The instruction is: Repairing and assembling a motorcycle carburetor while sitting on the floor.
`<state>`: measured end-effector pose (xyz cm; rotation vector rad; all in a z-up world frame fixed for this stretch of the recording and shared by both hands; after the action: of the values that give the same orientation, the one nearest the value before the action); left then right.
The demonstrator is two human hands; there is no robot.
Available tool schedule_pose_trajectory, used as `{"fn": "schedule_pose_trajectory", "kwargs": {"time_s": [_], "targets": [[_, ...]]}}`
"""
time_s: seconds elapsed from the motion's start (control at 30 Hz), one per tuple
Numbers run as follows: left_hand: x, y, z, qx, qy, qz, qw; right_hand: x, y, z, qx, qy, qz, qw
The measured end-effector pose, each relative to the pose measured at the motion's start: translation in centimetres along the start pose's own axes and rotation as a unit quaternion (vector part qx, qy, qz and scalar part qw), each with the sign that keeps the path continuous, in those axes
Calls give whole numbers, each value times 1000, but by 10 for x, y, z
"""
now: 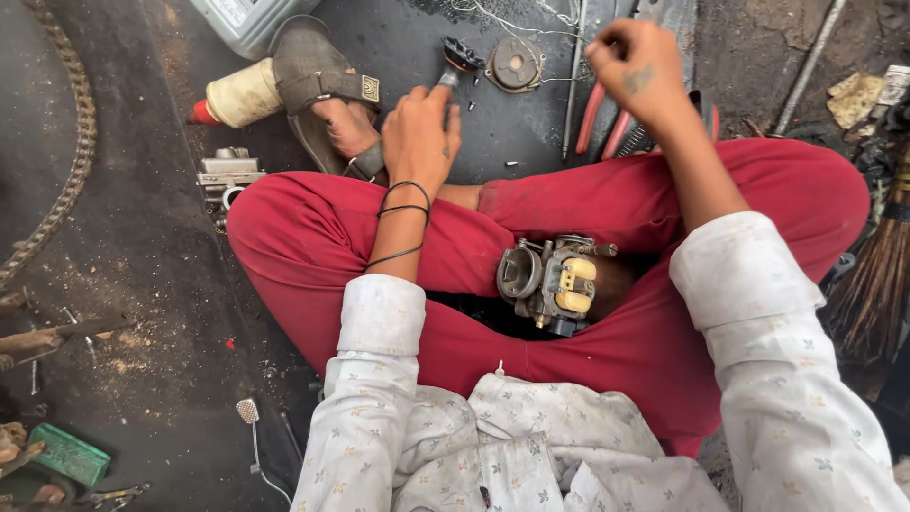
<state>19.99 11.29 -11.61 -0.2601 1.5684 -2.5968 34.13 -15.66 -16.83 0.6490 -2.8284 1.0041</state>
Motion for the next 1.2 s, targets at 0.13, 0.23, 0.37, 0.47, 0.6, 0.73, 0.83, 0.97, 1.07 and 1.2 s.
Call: {"fn": "schedule_pose_trajectory", "kwargs": {"time_s": [0.13, 0.23, 0.37, 0.47, 0.6, 0.73, 0.83, 0.97, 1.07, 1.2], "targets": [[-3, 15, 22, 82, 141, 44, 986, 7, 7, -32, 38, -5, -16, 999], [-25, 44, 30, 29, 177, -5, 984, 7, 2, -20, 38, 46, 23, 998], [-50, 70, 38, -22, 193, -35, 980, 5, 0, 4, 28, 46, 60, 997], [-56, 74, 28, -23, 170, -63, 983, 2, 1, -5, -18, 10, 54, 998], [-52, 66, 25, -6, 197, -26, 980, 2, 0, -17, -50, 23, 46, 997], [-50, 47, 32, -20, 199, -4, 980, 2, 9, -6, -115, 91, 1, 989], [-45, 33, 36, -35, 209, -17, 977, 5, 14, -11, -151, 134, -69, 977], [-38, 23, 34, -43, 198, -9, 979, 7, 22, -6, -183, 127, -121, 967], [-35, 0, 37, -24, 185, 14, 982, 3, 26, -1, -224, 112, -141, 958], [-27, -34, 24, 119, 102, 95, 983, -1, 20, -4, -321, 137, -124, 929]]}}
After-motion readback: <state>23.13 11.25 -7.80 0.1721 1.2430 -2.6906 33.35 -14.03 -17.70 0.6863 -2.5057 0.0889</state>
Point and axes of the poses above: each hand's wrist, its own x-axis away from the middle knuckle, its own y-axis out of the palm, z = x × y, the point moved 4 cm from there along -x, towards the middle knuckle, and after that the axes turned 2 degrees about y, right-handed, at the moved point
